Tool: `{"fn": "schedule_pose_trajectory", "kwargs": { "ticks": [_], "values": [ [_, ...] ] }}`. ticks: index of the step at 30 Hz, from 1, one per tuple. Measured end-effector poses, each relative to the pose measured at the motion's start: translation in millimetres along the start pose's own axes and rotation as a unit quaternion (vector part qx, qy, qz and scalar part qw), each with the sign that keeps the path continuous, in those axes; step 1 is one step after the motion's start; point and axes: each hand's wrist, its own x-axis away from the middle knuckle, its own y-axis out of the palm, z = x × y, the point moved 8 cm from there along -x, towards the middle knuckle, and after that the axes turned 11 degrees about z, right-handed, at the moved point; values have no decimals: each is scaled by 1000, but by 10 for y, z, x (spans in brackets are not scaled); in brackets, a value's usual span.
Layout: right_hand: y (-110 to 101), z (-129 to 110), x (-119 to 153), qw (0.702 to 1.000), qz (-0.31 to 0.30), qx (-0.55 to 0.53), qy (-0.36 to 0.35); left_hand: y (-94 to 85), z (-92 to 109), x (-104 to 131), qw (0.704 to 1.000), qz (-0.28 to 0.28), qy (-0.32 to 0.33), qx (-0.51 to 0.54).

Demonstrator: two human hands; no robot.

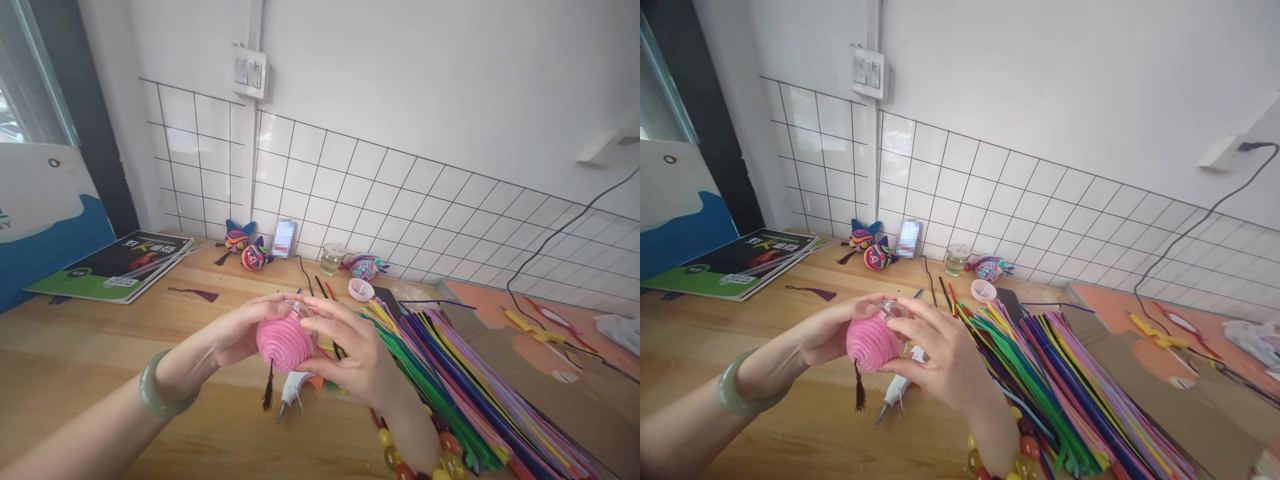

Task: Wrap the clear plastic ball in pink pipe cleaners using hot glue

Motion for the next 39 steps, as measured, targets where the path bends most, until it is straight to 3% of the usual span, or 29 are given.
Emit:
{"fn": "schedule_pose_trajectory", "kwargs": {
  "ticks": [9, 19, 27, 30, 32, 33, 34, 37, 39],
  "values": [
    [84, 27, 19, 999, -42, 25, 6, -126, -48, -11, 996, 77, -39, -31],
    [85, 5, 25, 999, -40, 7, -4, -135, -59, 35, 992, 62, -75, -82],
    [102, 33, 31, 999, -28, 31, -6, -221, -9, 13, 991, 104, -40, -76],
    [-8, 226, 37, 998, 26, 6, 48, -261, 45, 5, 988, 131, -12, -84],
    [-76, 488, 82, 990, 50, 0, 134, -281, 89, -4, 986, 141, 12, -90],
    [-74, 648, 131, 981, 38, 5, 190, -290, 108, -8, 985, 144, 23, -93],
    [-14, 814, 211, 968, -11, 17, 252, -298, 123, -11, 984, 146, 32, -95],
    [325, 1154, 629, 880, -268, 29, 390, -310, 149, -15, 982, 150, 45, -103],
    [485, 1234, 852, 832, -366, 21, 415, -309, 161, -12, 981, 150, 52, -111]
  ]
}}
